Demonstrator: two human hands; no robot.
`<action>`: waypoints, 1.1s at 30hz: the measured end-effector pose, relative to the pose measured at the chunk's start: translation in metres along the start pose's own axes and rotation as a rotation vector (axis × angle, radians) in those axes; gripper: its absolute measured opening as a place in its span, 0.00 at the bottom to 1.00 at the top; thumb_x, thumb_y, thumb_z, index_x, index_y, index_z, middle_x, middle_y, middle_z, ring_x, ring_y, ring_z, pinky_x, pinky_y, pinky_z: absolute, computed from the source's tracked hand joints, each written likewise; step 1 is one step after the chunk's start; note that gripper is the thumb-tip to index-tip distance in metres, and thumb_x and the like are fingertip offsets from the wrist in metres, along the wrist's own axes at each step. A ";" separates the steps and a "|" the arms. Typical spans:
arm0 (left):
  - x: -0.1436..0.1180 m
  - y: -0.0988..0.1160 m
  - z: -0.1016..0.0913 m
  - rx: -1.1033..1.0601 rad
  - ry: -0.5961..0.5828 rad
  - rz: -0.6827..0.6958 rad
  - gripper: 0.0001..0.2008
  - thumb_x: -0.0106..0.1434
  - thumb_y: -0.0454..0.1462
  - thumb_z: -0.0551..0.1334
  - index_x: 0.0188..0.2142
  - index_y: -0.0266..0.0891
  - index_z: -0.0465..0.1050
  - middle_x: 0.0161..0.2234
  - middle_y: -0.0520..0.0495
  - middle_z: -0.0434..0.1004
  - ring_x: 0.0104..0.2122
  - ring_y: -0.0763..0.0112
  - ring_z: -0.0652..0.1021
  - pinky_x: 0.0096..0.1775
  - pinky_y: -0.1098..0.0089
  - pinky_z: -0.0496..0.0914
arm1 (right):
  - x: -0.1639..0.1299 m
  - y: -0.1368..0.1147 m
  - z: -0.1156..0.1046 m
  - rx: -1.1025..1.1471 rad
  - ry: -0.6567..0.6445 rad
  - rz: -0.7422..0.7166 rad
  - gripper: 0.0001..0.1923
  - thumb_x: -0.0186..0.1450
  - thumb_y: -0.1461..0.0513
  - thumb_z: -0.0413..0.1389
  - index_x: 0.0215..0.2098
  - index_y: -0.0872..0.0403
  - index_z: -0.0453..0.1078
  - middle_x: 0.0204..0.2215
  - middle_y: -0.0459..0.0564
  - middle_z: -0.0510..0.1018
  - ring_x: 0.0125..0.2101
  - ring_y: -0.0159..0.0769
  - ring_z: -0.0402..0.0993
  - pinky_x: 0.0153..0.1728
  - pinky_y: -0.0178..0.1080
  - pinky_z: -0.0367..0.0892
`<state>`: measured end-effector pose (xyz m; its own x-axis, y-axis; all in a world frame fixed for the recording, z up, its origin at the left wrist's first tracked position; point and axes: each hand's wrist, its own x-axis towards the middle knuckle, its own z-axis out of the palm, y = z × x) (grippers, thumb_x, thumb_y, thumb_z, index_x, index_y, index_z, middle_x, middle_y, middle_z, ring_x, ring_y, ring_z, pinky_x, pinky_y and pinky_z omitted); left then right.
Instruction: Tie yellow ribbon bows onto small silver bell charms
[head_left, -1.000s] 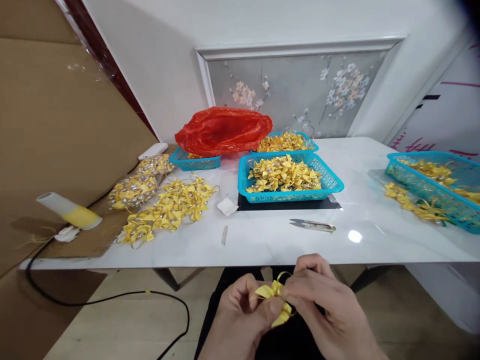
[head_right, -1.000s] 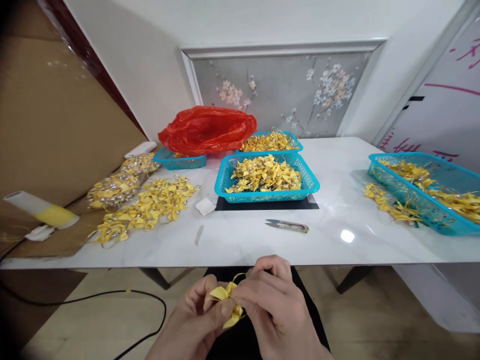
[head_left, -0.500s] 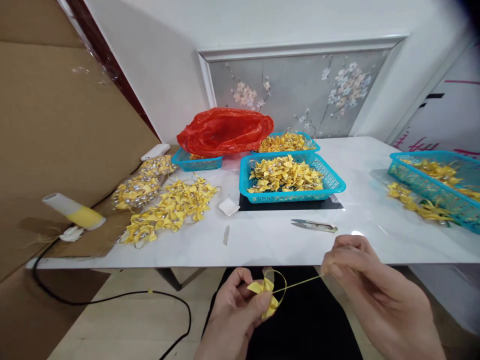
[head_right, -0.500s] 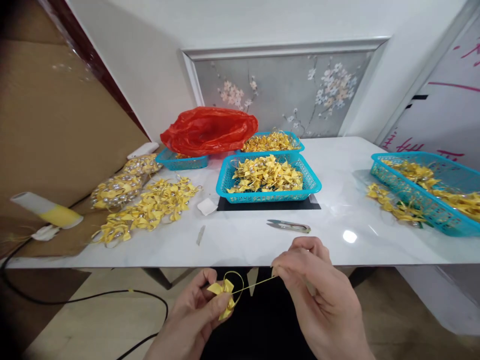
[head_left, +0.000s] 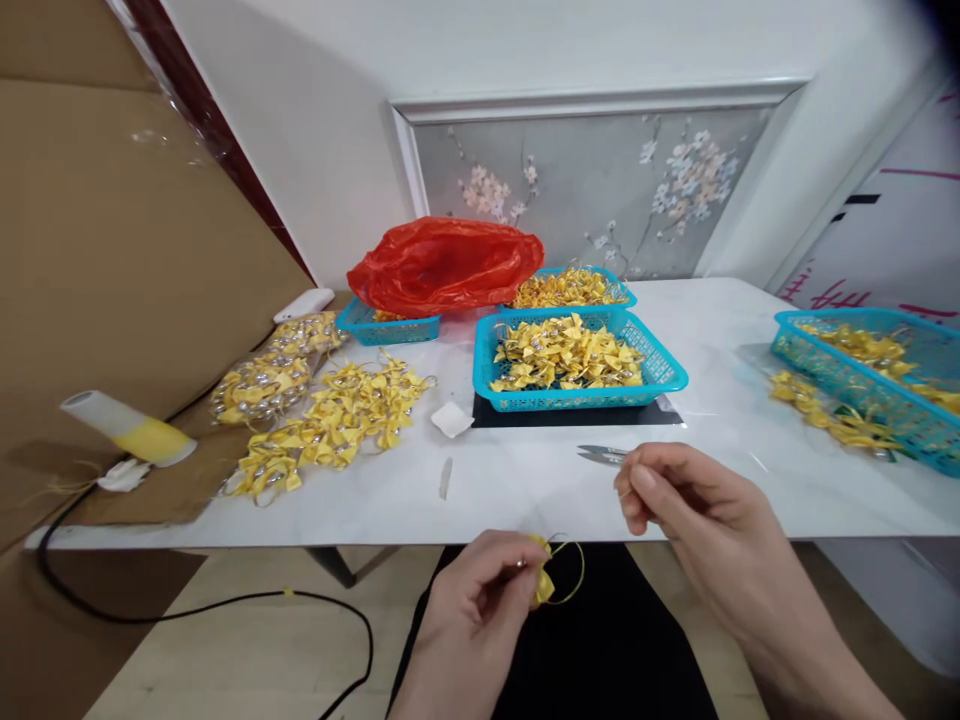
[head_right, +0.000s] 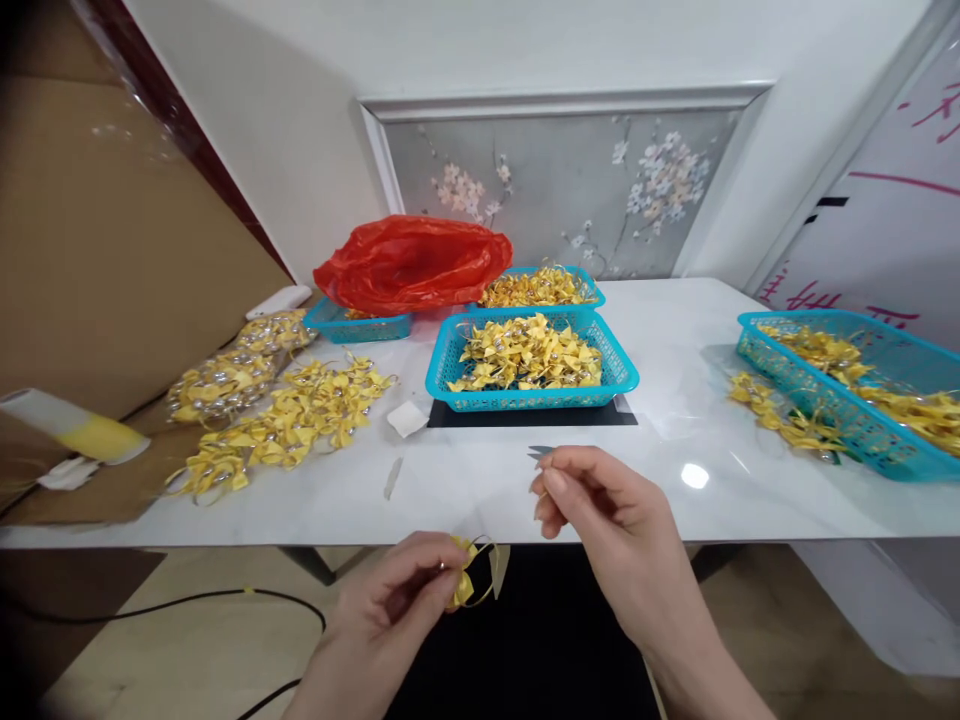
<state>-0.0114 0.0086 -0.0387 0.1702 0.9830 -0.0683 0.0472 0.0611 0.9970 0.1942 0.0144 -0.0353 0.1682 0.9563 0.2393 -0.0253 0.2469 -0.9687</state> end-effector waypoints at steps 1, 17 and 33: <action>0.003 0.001 0.001 0.033 -0.006 0.011 0.04 0.56 0.34 0.67 0.27 0.41 0.82 0.30 0.48 0.78 0.29 0.68 0.75 0.32 0.73 0.68 | 0.005 -0.002 0.001 0.015 -0.017 0.004 0.05 0.69 0.58 0.59 0.37 0.51 0.73 0.25 0.44 0.76 0.25 0.28 0.72 0.27 0.29 0.71; 0.055 0.025 0.014 -0.193 -0.328 -0.483 0.17 0.52 0.46 0.73 0.26 0.35 0.73 0.23 0.50 0.74 0.22 0.74 0.73 0.25 0.75 0.68 | 0.058 0.004 -0.010 -0.712 -0.142 -0.235 0.11 0.70 0.62 0.52 0.47 0.52 0.75 0.42 0.50 0.82 0.39 0.40 0.80 0.39 0.41 0.77; 0.078 0.022 0.013 -0.176 -0.201 -0.470 0.17 0.56 0.48 0.70 0.26 0.36 0.78 0.24 0.50 0.71 0.25 0.74 0.67 0.25 0.77 0.64 | 0.043 0.013 -0.037 -0.791 -0.473 -0.290 0.12 0.73 0.66 0.44 0.49 0.51 0.66 0.40 0.52 0.73 0.34 0.33 0.77 0.33 0.32 0.75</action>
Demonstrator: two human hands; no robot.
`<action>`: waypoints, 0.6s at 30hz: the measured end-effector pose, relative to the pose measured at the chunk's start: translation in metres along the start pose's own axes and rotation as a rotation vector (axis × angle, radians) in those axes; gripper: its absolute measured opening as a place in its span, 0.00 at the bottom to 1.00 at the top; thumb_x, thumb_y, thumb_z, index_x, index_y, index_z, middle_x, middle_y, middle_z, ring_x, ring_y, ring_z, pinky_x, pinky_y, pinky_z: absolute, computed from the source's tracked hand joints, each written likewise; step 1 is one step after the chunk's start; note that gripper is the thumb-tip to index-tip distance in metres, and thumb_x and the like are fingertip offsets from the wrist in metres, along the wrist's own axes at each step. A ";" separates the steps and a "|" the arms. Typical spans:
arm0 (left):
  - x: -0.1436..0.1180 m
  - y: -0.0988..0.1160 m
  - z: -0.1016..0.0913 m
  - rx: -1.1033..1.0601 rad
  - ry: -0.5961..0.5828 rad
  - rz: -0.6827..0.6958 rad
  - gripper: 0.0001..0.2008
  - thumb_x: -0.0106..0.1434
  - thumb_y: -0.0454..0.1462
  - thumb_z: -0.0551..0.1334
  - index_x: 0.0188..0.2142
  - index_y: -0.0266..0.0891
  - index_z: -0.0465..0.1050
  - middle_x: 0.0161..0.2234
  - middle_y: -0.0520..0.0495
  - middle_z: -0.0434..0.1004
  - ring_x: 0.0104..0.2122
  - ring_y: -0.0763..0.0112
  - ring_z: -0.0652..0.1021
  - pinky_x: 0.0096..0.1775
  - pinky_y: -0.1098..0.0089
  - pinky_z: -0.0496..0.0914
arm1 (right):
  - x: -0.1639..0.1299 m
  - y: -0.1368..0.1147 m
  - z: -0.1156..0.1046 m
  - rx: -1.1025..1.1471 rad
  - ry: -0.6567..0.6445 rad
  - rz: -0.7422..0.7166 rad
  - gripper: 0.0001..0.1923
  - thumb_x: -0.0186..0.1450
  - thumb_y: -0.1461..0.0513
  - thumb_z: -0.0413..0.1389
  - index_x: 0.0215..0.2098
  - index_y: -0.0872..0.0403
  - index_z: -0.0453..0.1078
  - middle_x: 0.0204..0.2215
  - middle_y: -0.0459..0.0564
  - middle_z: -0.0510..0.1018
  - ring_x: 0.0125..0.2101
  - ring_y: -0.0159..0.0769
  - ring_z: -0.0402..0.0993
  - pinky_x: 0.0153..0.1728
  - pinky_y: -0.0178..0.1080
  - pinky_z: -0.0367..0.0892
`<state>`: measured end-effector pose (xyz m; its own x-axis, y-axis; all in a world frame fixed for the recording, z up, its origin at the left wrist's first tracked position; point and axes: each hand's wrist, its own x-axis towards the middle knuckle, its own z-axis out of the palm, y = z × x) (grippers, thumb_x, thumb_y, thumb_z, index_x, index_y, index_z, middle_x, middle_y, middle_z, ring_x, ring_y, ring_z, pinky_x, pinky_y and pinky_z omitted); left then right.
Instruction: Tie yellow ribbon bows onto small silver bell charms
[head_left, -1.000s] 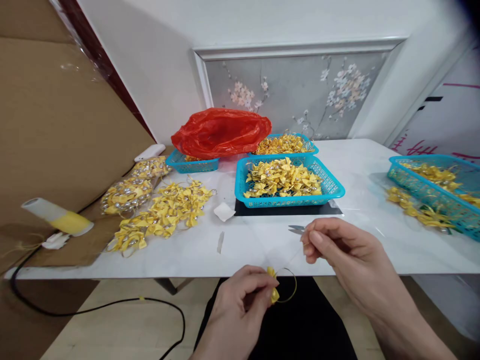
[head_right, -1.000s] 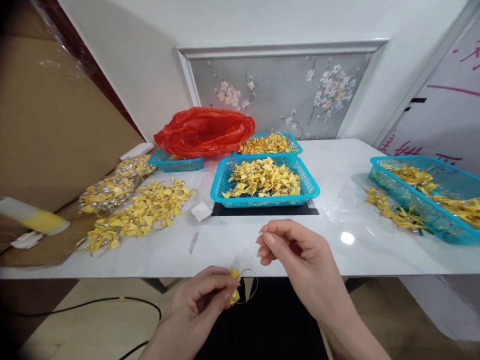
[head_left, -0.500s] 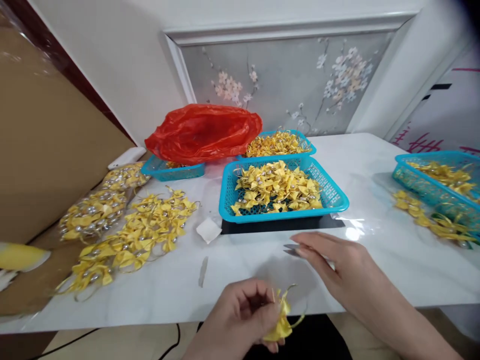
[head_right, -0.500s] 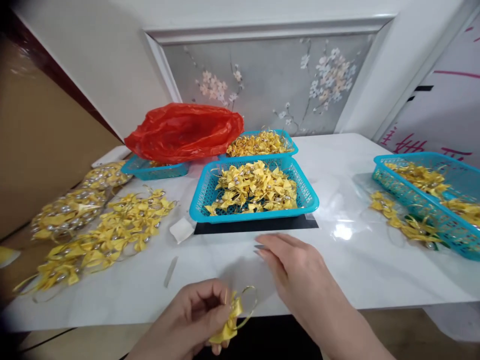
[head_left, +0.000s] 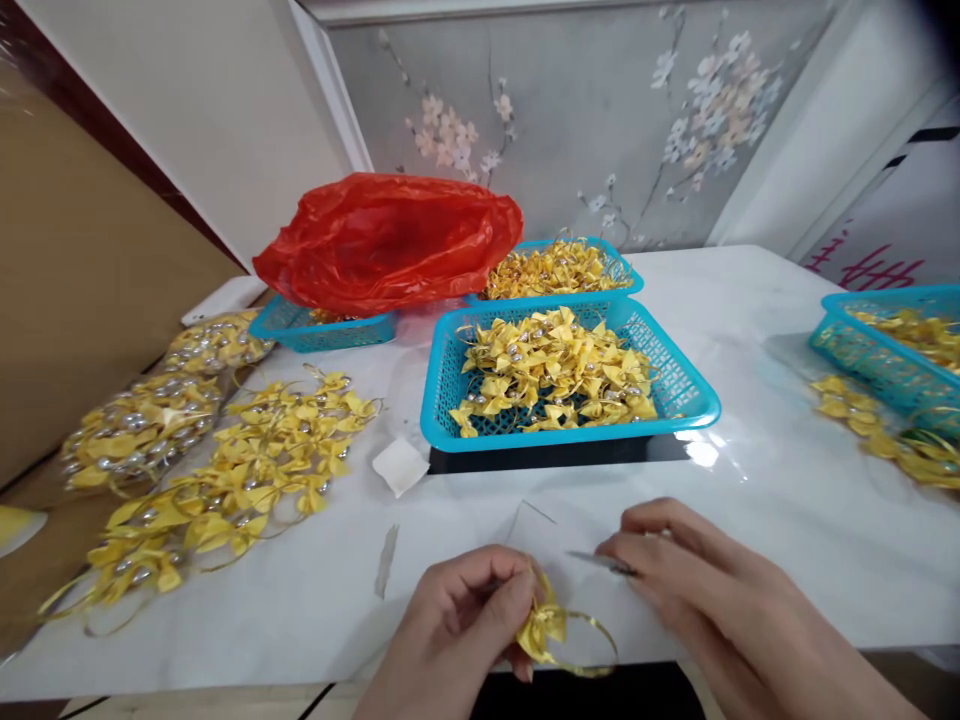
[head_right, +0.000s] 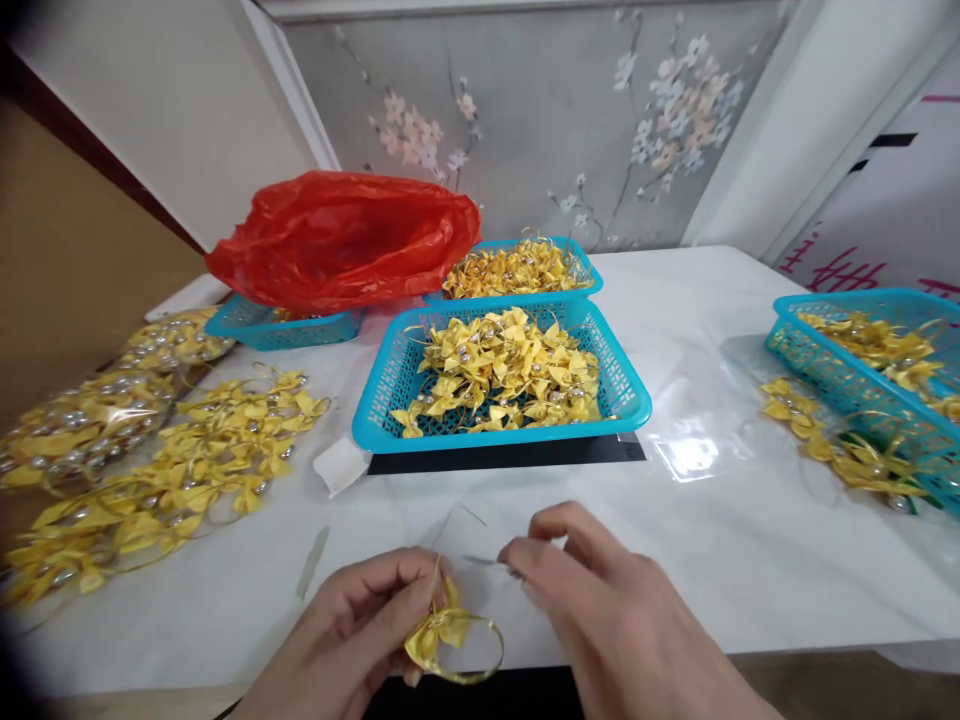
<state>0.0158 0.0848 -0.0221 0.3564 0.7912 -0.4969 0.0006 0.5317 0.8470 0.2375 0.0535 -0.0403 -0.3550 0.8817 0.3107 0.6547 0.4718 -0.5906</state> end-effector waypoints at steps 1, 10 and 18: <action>0.000 -0.001 0.000 0.019 0.005 0.014 0.17 0.57 0.49 0.69 0.27 0.36 0.78 0.23 0.50 0.71 0.24 0.74 0.68 0.25 0.77 0.64 | 0.000 -0.005 -0.001 0.021 -0.048 -0.026 0.11 0.73 0.65 0.44 0.49 0.50 0.66 0.40 0.51 0.74 0.33 0.33 0.77 0.32 0.31 0.75; -0.003 -0.005 0.002 0.095 0.043 0.075 0.18 0.59 0.51 0.67 0.28 0.37 0.77 0.23 0.52 0.70 0.24 0.74 0.67 0.26 0.77 0.66 | -0.003 -0.012 0.015 -0.030 -0.094 -0.019 0.09 0.74 0.62 0.46 0.41 0.52 0.67 0.30 0.47 0.74 0.29 0.36 0.74 0.26 0.35 0.71; -0.004 -0.005 0.006 0.031 0.029 0.036 0.17 0.57 0.50 0.69 0.29 0.37 0.77 0.23 0.51 0.72 0.25 0.72 0.69 0.28 0.75 0.68 | 0.000 -0.018 0.016 -0.042 -0.043 -0.018 0.14 0.74 0.62 0.45 0.35 0.53 0.70 0.26 0.47 0.73 0.25 0.36 0.72 0.23 0.35 0.67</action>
<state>0.0197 0.0767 -0.0232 0.3298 0.8184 -0.4706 0.0176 0.4931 0.8698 0.2149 0.0454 -0.0421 -0.3950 0.8723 0.2881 0.6749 0.4884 -0.5532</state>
